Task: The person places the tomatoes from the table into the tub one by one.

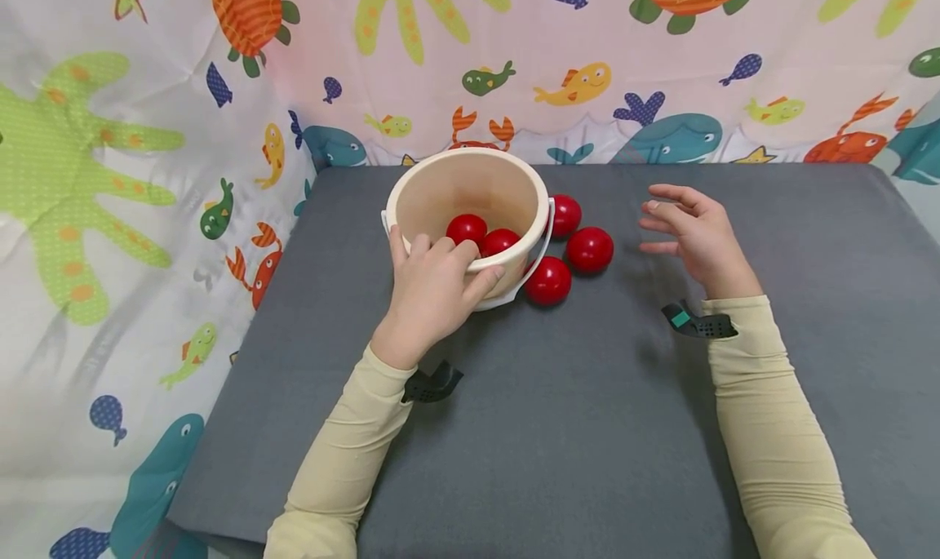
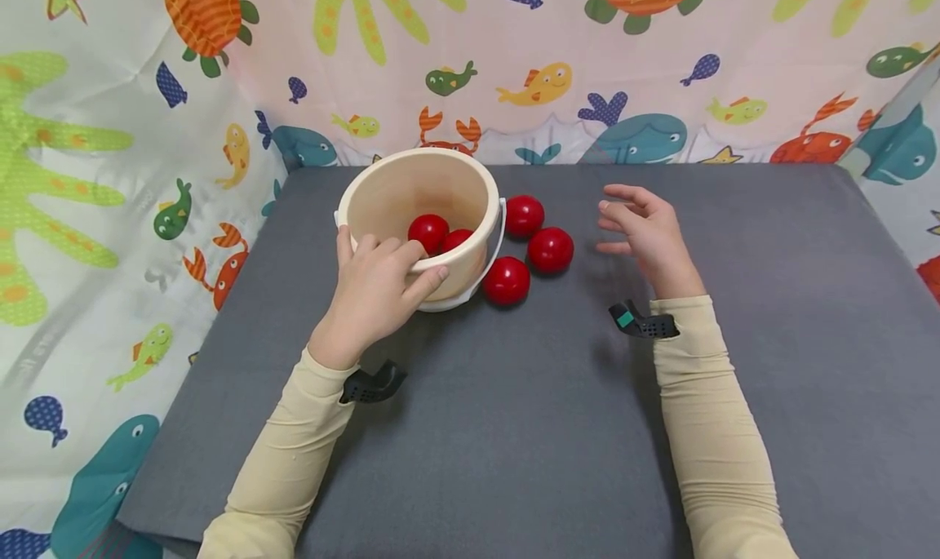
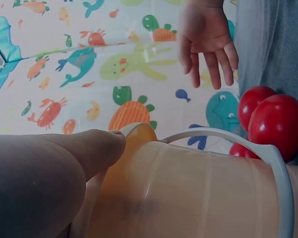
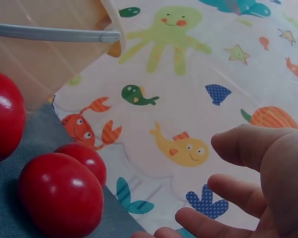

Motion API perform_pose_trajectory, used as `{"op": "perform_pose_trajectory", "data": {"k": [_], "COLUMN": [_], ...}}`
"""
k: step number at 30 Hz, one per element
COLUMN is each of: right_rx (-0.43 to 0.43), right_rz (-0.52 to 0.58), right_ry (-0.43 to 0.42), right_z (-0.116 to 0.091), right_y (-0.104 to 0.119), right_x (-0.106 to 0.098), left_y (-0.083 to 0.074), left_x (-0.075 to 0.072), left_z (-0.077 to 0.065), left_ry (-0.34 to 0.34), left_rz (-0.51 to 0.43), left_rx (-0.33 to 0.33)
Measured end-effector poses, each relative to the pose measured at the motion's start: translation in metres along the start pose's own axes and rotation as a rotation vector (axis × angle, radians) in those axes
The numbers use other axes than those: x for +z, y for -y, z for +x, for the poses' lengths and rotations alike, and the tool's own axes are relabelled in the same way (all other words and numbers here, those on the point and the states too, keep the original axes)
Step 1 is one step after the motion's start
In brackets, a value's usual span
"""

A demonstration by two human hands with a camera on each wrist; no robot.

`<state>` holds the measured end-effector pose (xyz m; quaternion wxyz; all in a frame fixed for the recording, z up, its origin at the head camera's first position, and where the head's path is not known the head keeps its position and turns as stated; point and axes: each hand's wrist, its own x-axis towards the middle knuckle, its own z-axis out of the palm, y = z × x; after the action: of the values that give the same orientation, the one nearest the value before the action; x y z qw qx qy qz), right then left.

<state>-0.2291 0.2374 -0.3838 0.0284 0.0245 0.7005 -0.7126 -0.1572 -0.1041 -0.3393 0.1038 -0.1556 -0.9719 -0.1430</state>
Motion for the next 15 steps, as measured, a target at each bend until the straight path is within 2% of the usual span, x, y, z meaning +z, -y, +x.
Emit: {"op": "perform_pose_trajectory", "data": {"k": [8, 15], "right_rx": [0.014, 0.062], "right_rz": [-0.08, -0.22], "right_ry": [0.012, 0.032], "right_z": [0.003, 0.006], "right_y": [-0.006, -0.015], "right_x": [0.002, 0.011], "left_y": [0.0, 0.0], "left_x": [-0.001, 0.0], "left_z": [0.0, 0.001], "left_ry": [0.002, -0.002], "left_rz": [-0.002, -0.001], "left_rx": [-0.008, 0.004]}}
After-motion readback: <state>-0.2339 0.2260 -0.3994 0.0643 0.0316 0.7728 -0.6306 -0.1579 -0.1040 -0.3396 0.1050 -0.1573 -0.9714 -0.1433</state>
